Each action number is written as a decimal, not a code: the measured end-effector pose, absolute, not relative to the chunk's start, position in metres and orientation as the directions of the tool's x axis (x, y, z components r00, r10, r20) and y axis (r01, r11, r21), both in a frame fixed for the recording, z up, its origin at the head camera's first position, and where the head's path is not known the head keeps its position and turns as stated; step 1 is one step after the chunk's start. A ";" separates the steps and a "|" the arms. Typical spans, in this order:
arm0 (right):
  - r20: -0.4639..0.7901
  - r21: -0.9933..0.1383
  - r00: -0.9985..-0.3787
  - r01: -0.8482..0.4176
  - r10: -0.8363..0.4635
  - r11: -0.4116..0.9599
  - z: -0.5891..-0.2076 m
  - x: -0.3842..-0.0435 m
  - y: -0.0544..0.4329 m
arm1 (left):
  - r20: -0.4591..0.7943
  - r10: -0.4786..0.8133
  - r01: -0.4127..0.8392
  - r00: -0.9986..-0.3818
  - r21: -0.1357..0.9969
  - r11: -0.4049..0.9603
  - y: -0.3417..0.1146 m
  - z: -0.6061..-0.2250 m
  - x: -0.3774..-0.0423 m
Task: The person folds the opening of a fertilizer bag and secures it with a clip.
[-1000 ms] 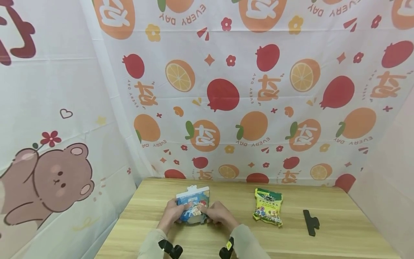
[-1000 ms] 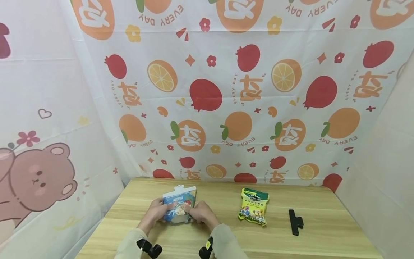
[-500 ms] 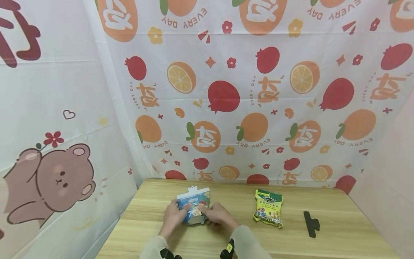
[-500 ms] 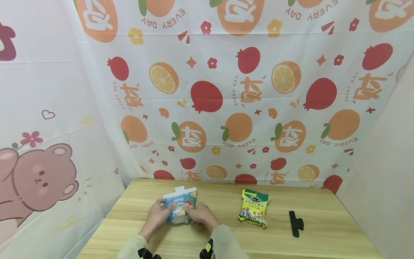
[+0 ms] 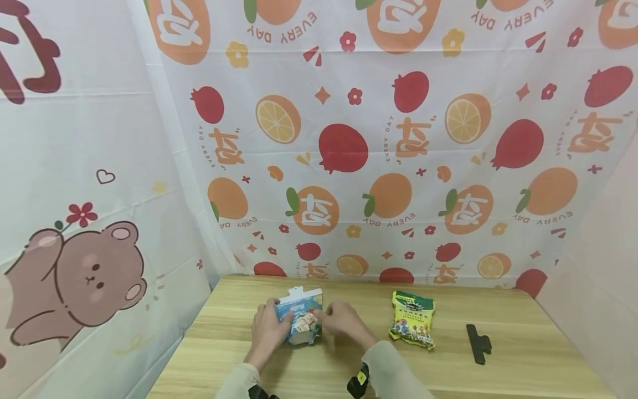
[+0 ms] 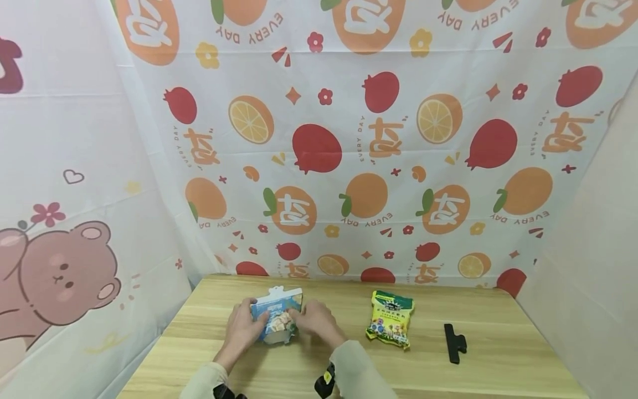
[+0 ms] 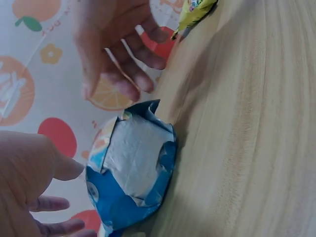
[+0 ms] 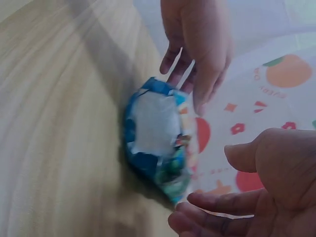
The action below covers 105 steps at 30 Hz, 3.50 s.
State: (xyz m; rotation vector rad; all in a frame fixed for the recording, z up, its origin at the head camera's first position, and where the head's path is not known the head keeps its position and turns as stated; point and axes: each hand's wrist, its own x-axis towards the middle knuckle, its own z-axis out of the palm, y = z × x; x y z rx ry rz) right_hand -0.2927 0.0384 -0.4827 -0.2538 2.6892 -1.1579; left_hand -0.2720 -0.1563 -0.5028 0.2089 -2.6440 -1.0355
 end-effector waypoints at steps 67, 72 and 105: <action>0.070 -0.519 -0.997 -0.060 -0.027 0.853 -0.455 -0.237 0.231 | 0.198 0.213 0.286 -0.957 0.775 0.564 -0.013 -0.490 -0.259; 0.047 -0.520 -0.999 -0.048 -0.027 0.853 -0.456 -0.241 0.242 | 0.162 0.232 0.267 -0.959 0.788 0.555 -0.008 -0.491 -0.260; -0.138 -0.620 -0.990 0.118 0.040 0.776 -0.481 -0.272 0.283 | 0.099 0.285 0.238 -0.953 0.827 0.509 0.031 -0.506 -0.282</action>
